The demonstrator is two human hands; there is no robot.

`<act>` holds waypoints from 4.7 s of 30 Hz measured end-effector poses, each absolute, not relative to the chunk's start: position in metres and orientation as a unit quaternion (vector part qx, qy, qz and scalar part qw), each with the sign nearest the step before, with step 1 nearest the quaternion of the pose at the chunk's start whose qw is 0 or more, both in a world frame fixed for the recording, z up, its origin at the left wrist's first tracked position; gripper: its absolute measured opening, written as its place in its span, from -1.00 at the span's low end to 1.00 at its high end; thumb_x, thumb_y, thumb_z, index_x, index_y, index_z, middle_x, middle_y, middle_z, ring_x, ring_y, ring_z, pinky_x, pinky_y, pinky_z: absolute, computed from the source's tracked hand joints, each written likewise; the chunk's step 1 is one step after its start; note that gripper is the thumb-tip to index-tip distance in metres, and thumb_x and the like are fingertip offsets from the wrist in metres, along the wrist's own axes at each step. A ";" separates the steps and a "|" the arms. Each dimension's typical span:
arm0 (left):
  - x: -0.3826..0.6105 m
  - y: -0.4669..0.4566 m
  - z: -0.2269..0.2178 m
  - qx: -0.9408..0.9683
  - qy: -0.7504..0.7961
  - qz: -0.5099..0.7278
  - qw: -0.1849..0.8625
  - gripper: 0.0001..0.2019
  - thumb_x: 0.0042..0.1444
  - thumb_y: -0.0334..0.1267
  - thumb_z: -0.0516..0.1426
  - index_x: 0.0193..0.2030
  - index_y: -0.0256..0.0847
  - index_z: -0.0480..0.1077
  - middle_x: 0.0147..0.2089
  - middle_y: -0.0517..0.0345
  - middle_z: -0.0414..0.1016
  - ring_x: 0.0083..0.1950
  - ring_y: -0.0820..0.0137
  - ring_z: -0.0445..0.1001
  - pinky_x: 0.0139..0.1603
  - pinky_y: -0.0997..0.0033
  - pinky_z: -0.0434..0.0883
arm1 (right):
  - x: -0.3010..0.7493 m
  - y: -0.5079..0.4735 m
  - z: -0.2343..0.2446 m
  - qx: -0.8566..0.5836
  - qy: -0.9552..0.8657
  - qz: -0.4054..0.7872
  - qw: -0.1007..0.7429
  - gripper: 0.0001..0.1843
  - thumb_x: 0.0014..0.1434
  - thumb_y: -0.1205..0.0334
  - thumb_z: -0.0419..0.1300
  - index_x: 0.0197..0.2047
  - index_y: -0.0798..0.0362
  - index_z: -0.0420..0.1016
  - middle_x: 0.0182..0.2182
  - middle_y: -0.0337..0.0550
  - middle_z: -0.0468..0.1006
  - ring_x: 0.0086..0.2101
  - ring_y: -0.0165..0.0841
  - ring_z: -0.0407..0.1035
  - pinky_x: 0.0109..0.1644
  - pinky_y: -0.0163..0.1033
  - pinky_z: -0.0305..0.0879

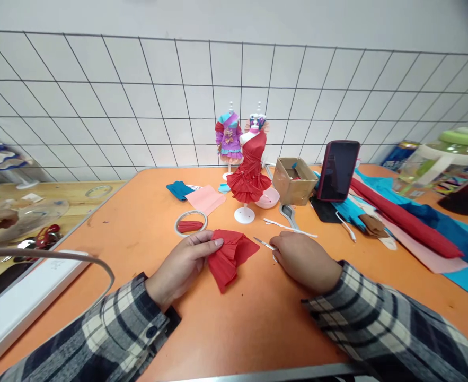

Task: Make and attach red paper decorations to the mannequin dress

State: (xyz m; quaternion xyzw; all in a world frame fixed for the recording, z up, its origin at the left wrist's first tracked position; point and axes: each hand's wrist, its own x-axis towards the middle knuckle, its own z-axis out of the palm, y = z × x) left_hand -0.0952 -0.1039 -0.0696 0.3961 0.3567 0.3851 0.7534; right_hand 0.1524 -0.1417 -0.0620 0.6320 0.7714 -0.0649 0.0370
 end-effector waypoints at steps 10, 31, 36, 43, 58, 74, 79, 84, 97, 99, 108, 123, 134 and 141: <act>-0.096 -0.104 -0.064 0.373 0.387 0.409 0.737 -0.82 -0.04 -0.35 0.35 -0.26 -0.29 0.54 -0.30 0.07 0.63 -0.36 0.41 0.55 -0.31 0.50 0.48 | 0.148 -0.145 -0.065 0.660 0.747 -0.032 0.072 -0.76 0.24 0.43 -0.02 -0.19 0.12 0.46 -0.25 0.04 0.54 -0.26 -0.19 0.46 -0.35 -0.23 0.09; -0.093 -0.108 -0.068 0.434 0.363 0.392 0.725 -0.81 -0.02 -0.28 0.35 -0.27 -0.28 0.52 -0.32 0.13 0.59 -0.35 0.46 0.50 -0.29 0.52 0.42 | 0.144 -0.145 -0.056 0.336 0.551 -0.757 -0.101 -0.52 0.00 -0.09 0.35 -0.21 0.12 0.40 -0.48 -0.31 0.42 -0.64 -0.59 0.24 -0.71 -0.54 0.06; -0.090 -0.111 -0.069 0.482 0.383 0.368 0.697 -0.74 -0.03 -0.18 0.36 -0.26 -0.29 0.50 -0.34 0.12 0.56 -0.37 0.44 0.47 -0.32 0.48 0.39 | 0.138 -0.147 -0.058 0.334 0.569 -0.742 -0.119 -0.52 0.03 -0.13 0.32 -0.25 0.13 0.41 -0.44 -0.27 0.42 -0.63 -0.60 0.20 -0.72 -0.53 0.07; -0.086 -0.116 -0.070 0.478 0.396 0.362 0.696 -0.75 -0.08 -0.18 0.38 -0.33 -0.28 0.50 -0.37 0.13 0.56 -0.39 0.42 0.48 -0.33 0.46 0.37 | 0.132 -0.150 -0.065 0.396 0.603 -0.681 -0.127 -0.55 0.03 -0.09 0.35 -0.20 0.11 0.45 -0.52 -0.37 0.36 -0.67 -0.62 0.12 -0.69 -0.50 0.03; -0.087 -0.116 -0.068 0.471 0.397 0.359 0.701 -0.73 -0.09 -0.18 0.39 -0.30 -0.27 0.51 -0.34 0.12 0.57 -0.35 0.39 0.50 -0.27 0.44 0.37 | 0.138 -0.144 -0.065 0.376 0.651 -0.647 -0.128 -0.65 0.05 0.02 0.35 -0.29 0.16 0.49 -0.53 -0.35 0.36 -0.51 -0.55 0.16 -0.44 -0.42 0.06; -0.087 -0.116 -0.072 0.480 0.382 0.340 0.713 -0.77 -0.05 -0.20 0.37 -0.29 -0.28 0.52 -0.38 0.12 0.55 -0.34 0.38 0.52 -0.29 0.44 0.37 | 0.136 -0.145 -0.062 0.377 0.625 -0.669 -0.140 -0.69 0.01 0.11 0.38 -0.25 0.15 0.54 -0.59 -0.40 0.33 -0.59 -0.60 0.14 -0.52 -0.46 0.04; -0.088 -0.115 -0.067 0.448 0.363 0.361 0.733 -0.74 -0.01 -0.19 0.35 -0.21 -0.27 0.49 -0.32 0.10 0.59 -0.34 0.42 0.52 -0.28 0.48 0.40 | 0.141 -0.144 -0.064 0.388 0.618 -0.668 -0.146 -0.68 0.02 0.07 0.37 -0.26 0.16 0.56 -0.60 -0.38 0.35 -0.64 -0.61 0.12 -0.62 -0.49 0.03; -0.094 -0.114 -0.058 0.511 0.319 0.354 0.715 -0.49 -0.03 -0.30 0.37 0.03 -0.12 0.28 -0.31 0.15 0.60 -0.35 0.40 0.53 -0.28 0.45 0.42 | 0.146 -0.142 -0.065 0.393 0.612 -0.673 -0.137 -0.55 -0.02 -0.05 0.38 -0.16 0.12 0.58 -0.55 -0.36 0.37 -0.64 -0.60 0.18 -0.67 -0.52 0.15; -0.096 -0.110 -0.056 0.629 0.344 0.341 0.608 -0.80 -0.09 -0.18 0.38 -0.48 -0.20 0.48 -0.44 0.19 0.45 -0.41 0.42 0.40 -0.35 0.48 0.32 | 0.141 -0.147 -0.062 0.369 0.606 -0.686 -0.159 -0.59 -0.04 0.03 0.41 -0.19 0.15 0.60 -0.59 -0.36 0.39 -0.65 -0.59 0.18 -0.65 -0.51 0.21; -0.098 -0.109 -0.054 0.665 0.344 0.349 0.563 -0.80 -0.07 -0.14 0.36 -0.48 -0.20 0.52 -0.30 0.10 0.51 -0.24 0.33 0.45 -0.18 0.43 0.35 | 0.141 -0.147 -0.063 0.360 0.599 -0.697 -0.160 -0.59 -0.04 0.04 0.42 -0.18 0.14 0.60 -0.57 -0.35 0.40 -0.64 -0.59 0.19 -0.66 -0.52 0.20; -0.095 -0.117 -0.057 0.661 0.288 0.371 0.585 -0.60 -0.18 -0.17 0.43 -0.15 -0.11 0.54 -0.05 0.00 0.58 0.20 0.09 0.38 0.19 0.21 0.28 | 0.128 -0.154 -0.068 0.317 0.562 -0.742 -0.181 -0.65 -0.03 0.11 0.41 -0.22 0.17 0.59 -0.54 -0.30 0.43 -0.59 -0.57 0.26 -0.65 -0.54 0.20; -0.100 -0.114 -0.068 0.607 0.276 0.332 0.667 -0.63 -0.10 -0.06 0.39 -0.17 -0.20 0.57 -0.15 0.03 0.59 -0.10 0.26 0.50 -0.05 0.31 0.39 | 0.123 -0.154 -0.072 0.273 0.522 -0.782 -0.203 -0.62 -0.06 0.10 0.44 -0.24 0.18 0.55 -0.55 -0.31 0.42 -0.59 -0.58 0.28 -0.71 -0.60 0.13; -0.097 -0.114 -0.073 0.601 0.284 0.305 0.682 -0.70 -0.05 -0.06 0.36 -0.47 -0.28 0.52 -0.43 0.13 0.49 -0.35 0.39 0.41 -0.25 0.36 0.33 | 0.122 -0.156 -0.077 0.203 0.500 -0.817 -0.205 -0.49 -0.03 -0.08 0.40 -0.22 0.21 0.49 -0.48 -0.22 0.48 -0.63 -0.58 0.26 -0.67 -0.51 0.28; -0.096 -0.115 -0.072 0.611 0.291 0.300 0.672 -0.67 -0.05 -0.02 0.36 -0.47 -0.29 0.50 -0.46 0.13 0.48 -0.40 0.41 0.39 -0.32 0.38 0.30 | 0.121 -0.156 -0.076 0.208 0.484 -0.824 -0.207 -0.54 -0.07 -0.03 0.43 -0.29 0.17 0.46 -0.51 -0.29 0.38 -0.52 -0.54 0.28 -0.61 -0.52 0.34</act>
